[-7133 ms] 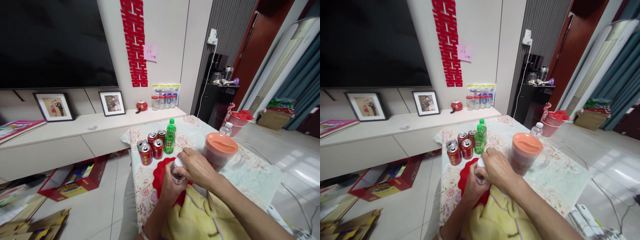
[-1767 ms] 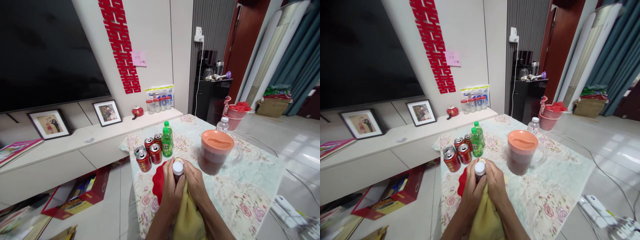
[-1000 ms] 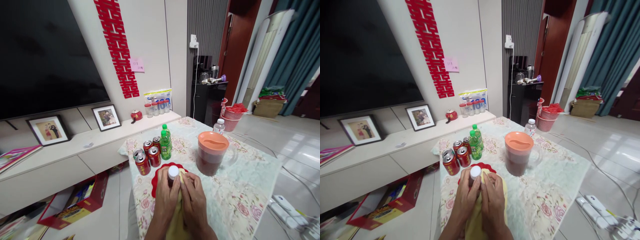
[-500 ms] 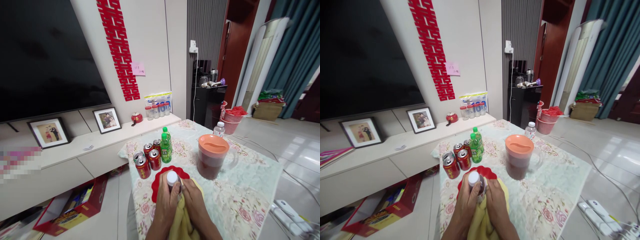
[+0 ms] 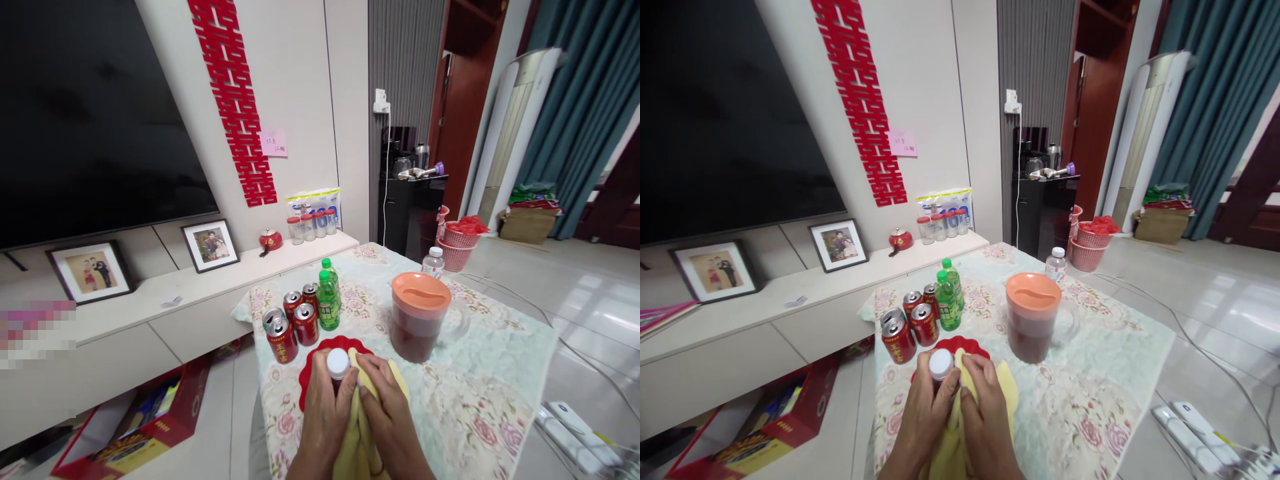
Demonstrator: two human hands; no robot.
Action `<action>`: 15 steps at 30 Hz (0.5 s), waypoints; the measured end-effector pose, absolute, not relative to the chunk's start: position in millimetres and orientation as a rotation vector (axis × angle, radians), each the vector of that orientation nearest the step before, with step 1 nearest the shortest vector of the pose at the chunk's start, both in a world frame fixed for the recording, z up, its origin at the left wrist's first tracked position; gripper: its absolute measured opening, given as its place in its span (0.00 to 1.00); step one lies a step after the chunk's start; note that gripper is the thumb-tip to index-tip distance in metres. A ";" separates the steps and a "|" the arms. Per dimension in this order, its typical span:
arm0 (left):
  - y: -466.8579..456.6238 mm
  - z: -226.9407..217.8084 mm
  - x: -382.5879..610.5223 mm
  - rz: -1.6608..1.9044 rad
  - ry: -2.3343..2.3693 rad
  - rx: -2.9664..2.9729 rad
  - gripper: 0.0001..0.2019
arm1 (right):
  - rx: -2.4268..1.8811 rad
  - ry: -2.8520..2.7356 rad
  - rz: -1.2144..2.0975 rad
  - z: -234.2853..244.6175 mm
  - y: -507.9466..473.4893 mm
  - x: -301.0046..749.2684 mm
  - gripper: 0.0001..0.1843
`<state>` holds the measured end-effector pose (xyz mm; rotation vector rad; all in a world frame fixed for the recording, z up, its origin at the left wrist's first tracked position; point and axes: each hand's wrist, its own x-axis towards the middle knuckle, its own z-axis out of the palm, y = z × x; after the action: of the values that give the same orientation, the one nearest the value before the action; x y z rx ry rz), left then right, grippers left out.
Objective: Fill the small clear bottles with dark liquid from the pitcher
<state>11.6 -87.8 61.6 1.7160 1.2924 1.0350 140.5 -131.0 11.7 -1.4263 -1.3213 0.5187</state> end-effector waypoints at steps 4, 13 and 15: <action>-88.6 52.4 12.9 1.051 1.269 1.653 0.20 | -1.526 -1.431 0.445 -11.9 -121.3 136.5 0.31; -89.0 61.5 4.9 0.937 1.213 1.751 0.25 | -1.679 -1.524 0.388 -15.9 -111.5 141.8 0.19; -91.2 66.2 2.1 0.941 1.251 1.755 0.21 | -1.690 -1.534 0.368 -16.2 -111.1 139.7 0.19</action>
<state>2.1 -91.2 66.2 1.7551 1.2508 0.9406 139.7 -111.1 -16.2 -1.6899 -1.5341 0.3684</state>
